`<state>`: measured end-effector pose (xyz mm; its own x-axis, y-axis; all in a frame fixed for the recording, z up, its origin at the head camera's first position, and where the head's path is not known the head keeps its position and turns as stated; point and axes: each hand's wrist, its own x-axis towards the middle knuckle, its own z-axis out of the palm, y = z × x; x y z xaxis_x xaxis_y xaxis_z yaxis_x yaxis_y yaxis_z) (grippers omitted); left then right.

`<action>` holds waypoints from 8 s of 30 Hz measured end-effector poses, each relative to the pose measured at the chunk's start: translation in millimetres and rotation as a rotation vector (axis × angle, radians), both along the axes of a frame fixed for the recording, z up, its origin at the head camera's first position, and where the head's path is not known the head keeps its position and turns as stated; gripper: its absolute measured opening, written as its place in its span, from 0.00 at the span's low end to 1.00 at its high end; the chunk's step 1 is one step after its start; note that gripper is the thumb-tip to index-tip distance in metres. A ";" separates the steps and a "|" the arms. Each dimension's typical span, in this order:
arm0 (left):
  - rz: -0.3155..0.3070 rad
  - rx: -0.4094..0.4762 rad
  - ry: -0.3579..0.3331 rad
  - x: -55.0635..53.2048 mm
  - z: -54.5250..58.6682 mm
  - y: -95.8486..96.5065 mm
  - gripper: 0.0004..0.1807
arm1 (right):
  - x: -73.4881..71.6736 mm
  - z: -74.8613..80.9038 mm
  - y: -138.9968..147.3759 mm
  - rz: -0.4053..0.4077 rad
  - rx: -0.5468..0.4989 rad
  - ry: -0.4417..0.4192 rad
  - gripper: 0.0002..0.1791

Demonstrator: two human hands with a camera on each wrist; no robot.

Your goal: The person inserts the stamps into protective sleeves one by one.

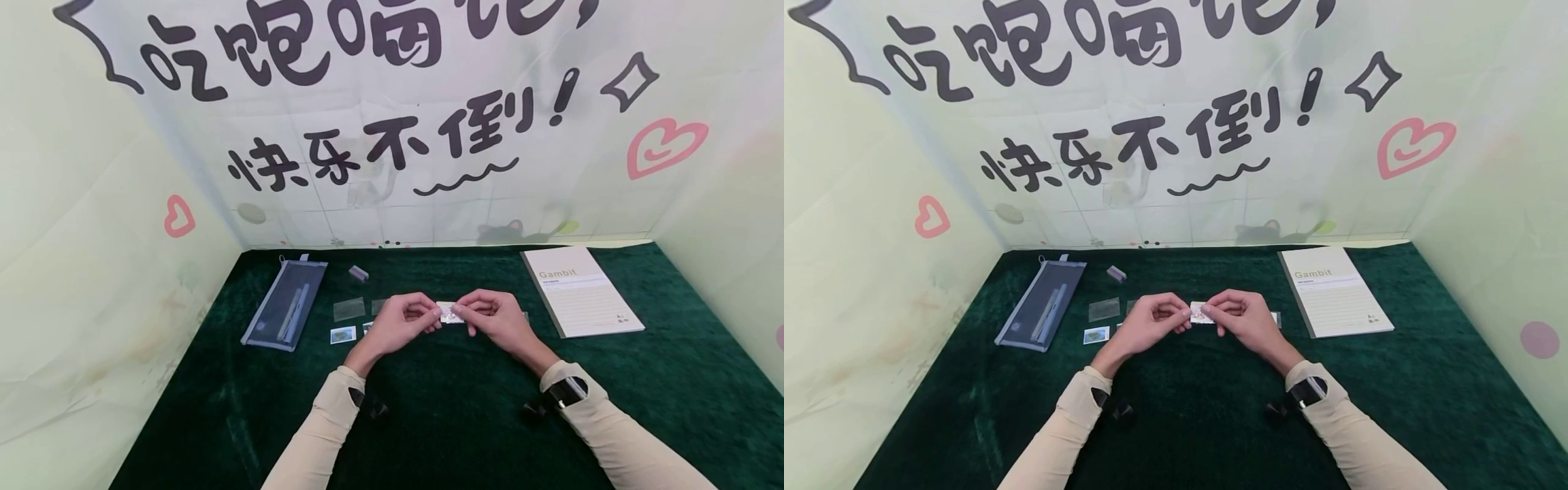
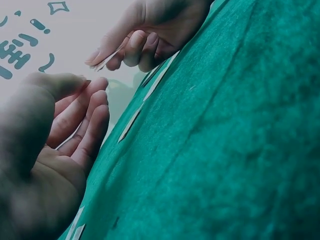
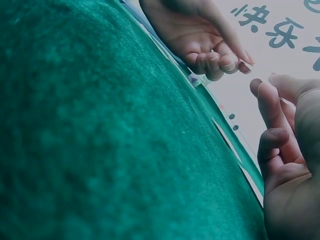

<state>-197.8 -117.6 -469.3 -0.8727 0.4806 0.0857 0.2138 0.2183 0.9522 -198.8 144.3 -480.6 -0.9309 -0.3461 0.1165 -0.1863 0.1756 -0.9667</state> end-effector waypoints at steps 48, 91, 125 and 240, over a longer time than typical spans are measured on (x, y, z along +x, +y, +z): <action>-0.006 -0.025 0.026 0.6 -5.3 -0.7 0.10 | -0.6 -2.1 -4.6 0.054 0.020 0.030 0.10; 0.294 -0.701 0.137 -14.0 23.3 -81.0 0.10 | -48.3 10.4 -74.9 0.039 0.594 0.268 0.07; 0.278 -0.416 0.133 -19.9 24.2 -92.5 0.08 | -18.3 16.4 -130.5 0.235 0.567 0.289 0.16; 0.153 -0.032 -0.128 -3.3 7.0 -10.8 0.13 | 18.7 -5.0 3.0 -0.068 -0.028 -0.080 0.15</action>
